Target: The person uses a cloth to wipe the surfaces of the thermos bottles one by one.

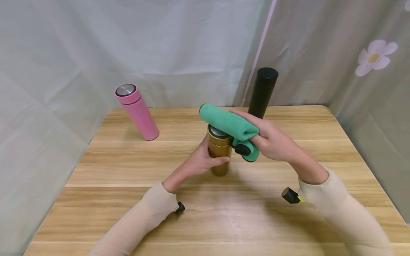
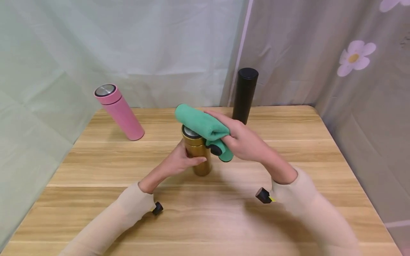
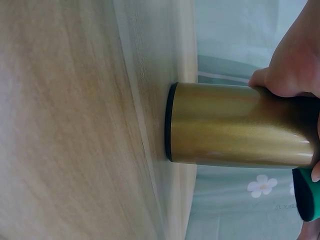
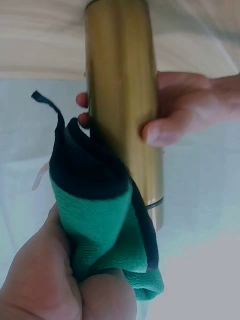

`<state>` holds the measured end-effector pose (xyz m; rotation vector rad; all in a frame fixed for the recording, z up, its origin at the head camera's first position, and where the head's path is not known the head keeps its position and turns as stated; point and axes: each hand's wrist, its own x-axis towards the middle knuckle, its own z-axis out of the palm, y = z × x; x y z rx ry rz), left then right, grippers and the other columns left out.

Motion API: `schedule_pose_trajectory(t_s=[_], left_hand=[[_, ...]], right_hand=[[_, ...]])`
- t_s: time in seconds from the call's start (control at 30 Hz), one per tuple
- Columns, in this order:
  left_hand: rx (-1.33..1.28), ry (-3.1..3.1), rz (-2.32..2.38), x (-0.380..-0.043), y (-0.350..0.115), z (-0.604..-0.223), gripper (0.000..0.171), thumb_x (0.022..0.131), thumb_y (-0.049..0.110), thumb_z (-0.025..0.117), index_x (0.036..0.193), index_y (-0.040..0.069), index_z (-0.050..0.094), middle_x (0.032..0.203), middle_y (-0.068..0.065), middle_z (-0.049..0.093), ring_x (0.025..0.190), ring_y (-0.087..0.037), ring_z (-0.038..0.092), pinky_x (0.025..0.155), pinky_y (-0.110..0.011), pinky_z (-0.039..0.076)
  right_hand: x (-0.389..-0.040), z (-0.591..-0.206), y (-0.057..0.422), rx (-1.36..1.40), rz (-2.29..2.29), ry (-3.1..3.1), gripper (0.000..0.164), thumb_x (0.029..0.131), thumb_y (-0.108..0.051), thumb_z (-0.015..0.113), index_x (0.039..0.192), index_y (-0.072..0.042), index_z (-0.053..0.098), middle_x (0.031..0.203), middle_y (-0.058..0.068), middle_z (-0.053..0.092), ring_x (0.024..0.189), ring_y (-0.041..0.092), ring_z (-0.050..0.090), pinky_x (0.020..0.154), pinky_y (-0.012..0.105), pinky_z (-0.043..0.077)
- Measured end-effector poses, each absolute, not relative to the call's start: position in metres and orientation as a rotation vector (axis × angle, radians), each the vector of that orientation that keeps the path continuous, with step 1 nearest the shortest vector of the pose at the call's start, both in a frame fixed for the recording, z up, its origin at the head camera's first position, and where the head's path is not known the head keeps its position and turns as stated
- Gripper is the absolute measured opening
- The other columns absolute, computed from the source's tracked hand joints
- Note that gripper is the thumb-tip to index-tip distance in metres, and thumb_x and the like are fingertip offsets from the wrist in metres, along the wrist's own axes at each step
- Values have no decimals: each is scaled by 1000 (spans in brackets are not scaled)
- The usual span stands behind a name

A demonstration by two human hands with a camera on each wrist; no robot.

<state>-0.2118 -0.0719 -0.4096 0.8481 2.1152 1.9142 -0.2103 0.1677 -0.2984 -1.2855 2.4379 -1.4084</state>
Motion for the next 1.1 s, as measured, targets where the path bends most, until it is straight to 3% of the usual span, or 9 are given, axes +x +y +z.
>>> schedule_pose_trajectory(t_s=[0.2,0.5,0.73,0.93,1.1], left_hand=[[822,2120,1907,-212,-75,-410,81,89,0,79,151,14,29,135,-10,52,121,-26,56,106,-47,46],[819,2117,1894,-215,-75,-411,78,90,3,79,150,13,30,135,-10,52,121,-27,56,105,-48,47],[813,2113,1886,-215,-76,-411,79,91,2,77,152,13,28,138,-11,50,124,-28,54,108,-49,45],[780,2106,1881,-213,-78,-410,83,92,5,77,155,16,25,143,-8,48,128,-28,52,110,-51,43],[759,2123,1868,-211,-79,-410,81,93,7,78,155,17,26,144,-7,47,130,-27,50,112,-51,41]], right_hand=[[-195,-307,169,-1191,-1410,2527,70,96,15,38,161,-11,35,152,7,52,115,22,56,103,38,46],[-179,-317,172,-1157,-1459,2575,69,99,14,43,162,-13,33,154,7,50,118,21,57,103,25,44],[-169,-328,171,-1058,-1546,2591,67,104,8,48,164,-17,30,159,6,44,134,25,51,106,36,45],[-168,-337,167,-958,-1647,2603,83,94,15,60,164,-16,28,151,14,51,128,28,54,101,32,49],[-172,-341,165,-958,-1627,2558,78,92,17,60,160,-11,35,151,9,50,123,25,55,100,35,50]])
